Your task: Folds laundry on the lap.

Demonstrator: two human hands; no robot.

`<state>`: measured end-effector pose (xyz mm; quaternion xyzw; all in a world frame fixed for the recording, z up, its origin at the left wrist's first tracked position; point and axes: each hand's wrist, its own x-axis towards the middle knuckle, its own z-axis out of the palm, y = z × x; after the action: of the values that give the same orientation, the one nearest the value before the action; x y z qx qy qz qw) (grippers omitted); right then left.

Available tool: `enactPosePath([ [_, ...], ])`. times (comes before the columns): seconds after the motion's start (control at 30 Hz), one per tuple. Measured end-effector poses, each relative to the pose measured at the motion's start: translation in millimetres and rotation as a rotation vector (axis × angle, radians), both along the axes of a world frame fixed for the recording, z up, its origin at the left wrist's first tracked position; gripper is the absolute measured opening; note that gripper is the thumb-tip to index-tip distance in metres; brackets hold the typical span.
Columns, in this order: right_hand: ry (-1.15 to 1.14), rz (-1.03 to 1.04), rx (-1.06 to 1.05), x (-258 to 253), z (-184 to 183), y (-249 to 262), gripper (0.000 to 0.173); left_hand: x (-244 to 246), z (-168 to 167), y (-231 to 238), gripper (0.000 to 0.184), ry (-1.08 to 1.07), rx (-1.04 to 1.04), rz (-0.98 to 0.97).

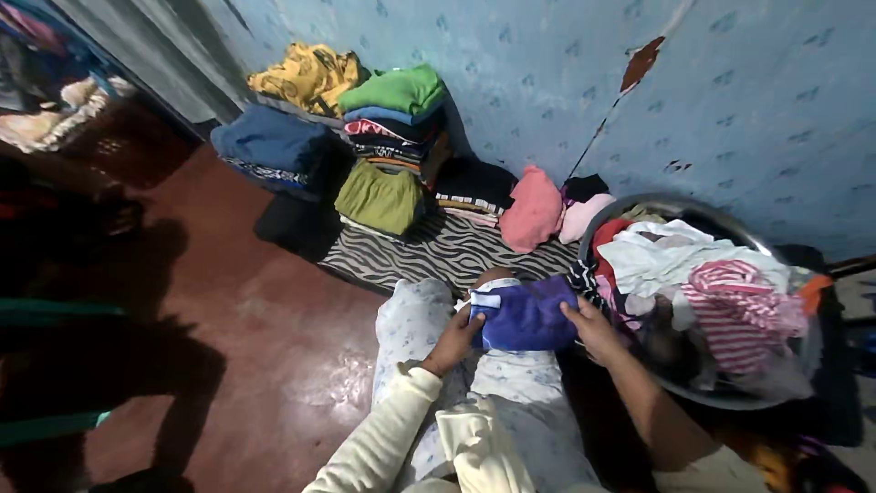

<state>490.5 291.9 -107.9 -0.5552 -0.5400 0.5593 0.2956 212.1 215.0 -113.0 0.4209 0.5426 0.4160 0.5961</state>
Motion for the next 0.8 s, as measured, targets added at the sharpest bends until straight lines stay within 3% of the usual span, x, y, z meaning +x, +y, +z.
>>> enactPosePath([
  [0.13,-0.310,-0.050,0.140,-15.3,1.2,11.1,0.043,5.4,-1.7,9.7,0.036,0.008,0.029,0.119],
  [0.33,-0.542,-0.018,-0.062,-27.1,-26.1,3.0,0.046,5.3,-24.2,-4.3,0.035,0.174,-0.130,0.160],
  [0.4,-0.495,-0.013,-0.207,-20.7,-20.0,-5.9,0.060,1.3,-23.8,-20.0,0.042,0.156,-0.170,0.247],
  [0.47,-0.323,-0.032,-0.461,-12.8,-13.3,-14.6,0.073,1.8,-11.4,-37.6,0.037,-0.058,-0.317,0.354],
  [0.5,-0.234,-0.056,-0.547,-9.7,-12.1,-16.9,0.075,5.6,-0.1,-43.5,0.035,-0.239,-0.434,0.377],
  [0.6,-0.064,-0.146,-0.617,-12.0,-11.1,-23.1,0.062,17.7,16.8,-49.7,0.053,-0.685,-0.728,0.189],
  [0.67,0.020,-0.194,-0.645,-19.7,-7.2,-25.8,0.058,31.7,13.7,-40.0,0.053,-0.728,-0.705,0.203],
  [0.8,0.110,-0.262,-0.643,-37.3,12.7,-38.4,0.059,55.5,10.7,-10.4,0.044,-0.670,-0.525,0.438],
])
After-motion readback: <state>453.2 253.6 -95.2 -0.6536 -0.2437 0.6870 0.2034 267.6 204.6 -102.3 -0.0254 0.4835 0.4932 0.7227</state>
